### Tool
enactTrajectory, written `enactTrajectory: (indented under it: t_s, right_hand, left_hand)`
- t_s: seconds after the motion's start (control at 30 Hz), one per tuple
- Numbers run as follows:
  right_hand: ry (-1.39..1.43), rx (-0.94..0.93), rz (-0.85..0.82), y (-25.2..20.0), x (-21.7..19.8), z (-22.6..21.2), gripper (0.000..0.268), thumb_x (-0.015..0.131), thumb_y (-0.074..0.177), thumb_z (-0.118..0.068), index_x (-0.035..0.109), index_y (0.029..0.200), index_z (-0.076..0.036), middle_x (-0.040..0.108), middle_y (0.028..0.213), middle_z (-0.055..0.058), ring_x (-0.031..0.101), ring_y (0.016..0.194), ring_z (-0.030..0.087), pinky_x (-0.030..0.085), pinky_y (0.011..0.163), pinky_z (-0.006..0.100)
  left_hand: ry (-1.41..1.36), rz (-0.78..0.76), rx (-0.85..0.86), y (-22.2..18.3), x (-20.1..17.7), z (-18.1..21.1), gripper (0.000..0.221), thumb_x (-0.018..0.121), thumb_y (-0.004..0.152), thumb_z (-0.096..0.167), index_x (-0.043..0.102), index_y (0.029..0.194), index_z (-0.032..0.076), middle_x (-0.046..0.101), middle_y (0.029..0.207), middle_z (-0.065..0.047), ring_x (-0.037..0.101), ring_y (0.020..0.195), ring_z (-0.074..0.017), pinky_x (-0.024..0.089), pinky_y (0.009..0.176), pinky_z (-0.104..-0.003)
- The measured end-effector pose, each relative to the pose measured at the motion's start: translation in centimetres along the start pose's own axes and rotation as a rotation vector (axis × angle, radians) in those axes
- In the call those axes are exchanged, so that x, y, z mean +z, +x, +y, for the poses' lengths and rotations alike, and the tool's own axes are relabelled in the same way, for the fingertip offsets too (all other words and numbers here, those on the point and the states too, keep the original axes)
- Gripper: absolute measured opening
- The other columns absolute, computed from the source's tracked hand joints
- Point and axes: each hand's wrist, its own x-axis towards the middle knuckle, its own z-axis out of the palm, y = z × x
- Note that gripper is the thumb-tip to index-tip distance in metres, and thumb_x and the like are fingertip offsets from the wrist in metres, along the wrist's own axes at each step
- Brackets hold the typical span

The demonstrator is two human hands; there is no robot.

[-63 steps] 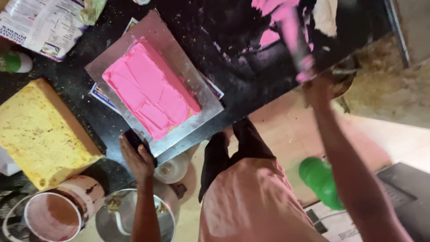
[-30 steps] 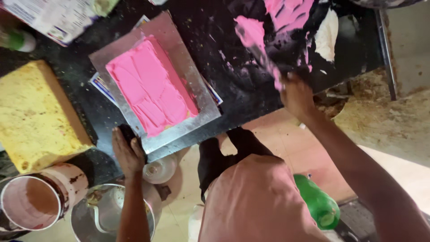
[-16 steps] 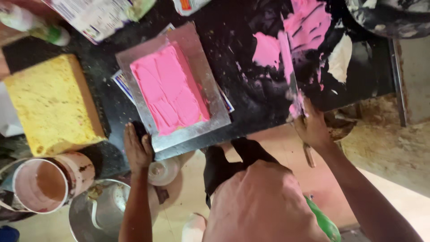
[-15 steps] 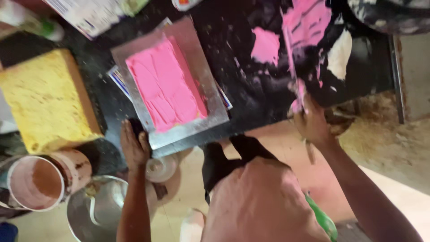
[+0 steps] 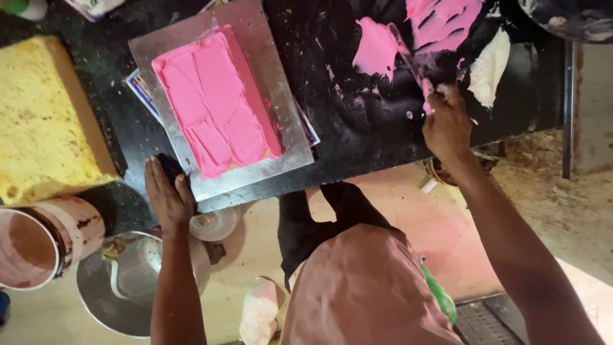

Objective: The person spreads pink frosting over the top and sides of a rectangular cake using a metal spatula on a production counter.

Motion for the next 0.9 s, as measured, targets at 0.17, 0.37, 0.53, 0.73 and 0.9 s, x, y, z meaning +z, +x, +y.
enactTrajectory:
  t_s: [0.17, 0.37, 0.53, 0.73, 0.9]
  right_hand:
    - [0.323, -0.105, -0.083, -3.4, -2.8, -2.2, 0.064, 0.056, 0.087, 0.009, 0.062, 0.147, -0.009, 0.056, 0.129, 0.021, 0.057, 0.12, 0.043, 0.051, 0.098, 0.049]
    - [0.139, -0.057, -0.054, 0.4, -0.3, -1.6, 0.056, 0.06, 0.088, 0.005, 0.062, 0.142, -0.012, 0.058, 0.126, 0.022, 0.058, 0.118, 0.043, 0.05, 0.097, 0.048]
    - [0.363, -0.153, -0.249, -0.6, -0.9, -1.3, 0.054, 0.058, 0.096, 0.004, 0.062, 0.149, -0.008, 0.06, 0.119, 0.019, 0.058, 0.113, 0.037, 0.048, 0.098, 0.044]
    - [0.332, -0.549, -0.302, 2.0, -8.0, -16.8, 0.035, 0.063, 0.09, -0.004, 0.066, 0.125, -0.003, 0.057, 0.133, 0.02, 0.059, 0.119, 0.036, 0.05, 0.1, 0.045]
    - [-0.25, -0.863, -0.154, 7.8, -11.0, -34.5, 0.044, 0.068, 0.076, -0.006, 0.077, 0.119, -0.014, 0.061, 0.132, 0.011, 0.06, 0.107, 0.033, 0.056, 0.076, 0.047]
  left_hand:
    - [-0.036, 0.019, 0.021, 0.5, 0.1, 0.0, 0.061, 0.053, 0.112, 0.025, 0.033, 0.158, -0.01, 0.04, 0.156, -0.04, 0.042, 0.145, -0.0562, 0.034, 0.124, -0.057]
    - [-0.055, -0.044, -0.017, 0.1, 0.5, -1.1, 0.069, 0.057, 0.108, 0.031, 0.033, 0.159, -0.009, 0.04, 0.159, -0.036, 0.039, 0.147, -0.055, 0.03, 0.125, -0.057]
    - [-0.104, -0.075, 0.111, 0.2, -0.3, -1.5, 0.094, 0.065, 0.096, 0.056, 0.034, 0.157, -0.009, 0.04, 0.158, -0.035, 0.037, 0.148, -0.0522, 0.027, 0.125, -0.058]
    - [-0.244, -0.067, 0.238, 0.3, -2.0, -0.9, 0.089, 0.082, 0.078, 0.062, 0.06, 0.138, 0.0, 0.056, 0.144, -0.025, 0.049, 0.141, -0.0446, 0.036, 0.12, -0.056]
    - [-0.274, -0.055, 0.316, 0.3, -2.9, -1.7, 0.08, 0.085, 0.076, 0.058, 0.065, 0.129, 0.001, 0.056, 0.147, -0.023, 0.05, 0.141, -0.0414, 0.037, 0.12, -0.056]
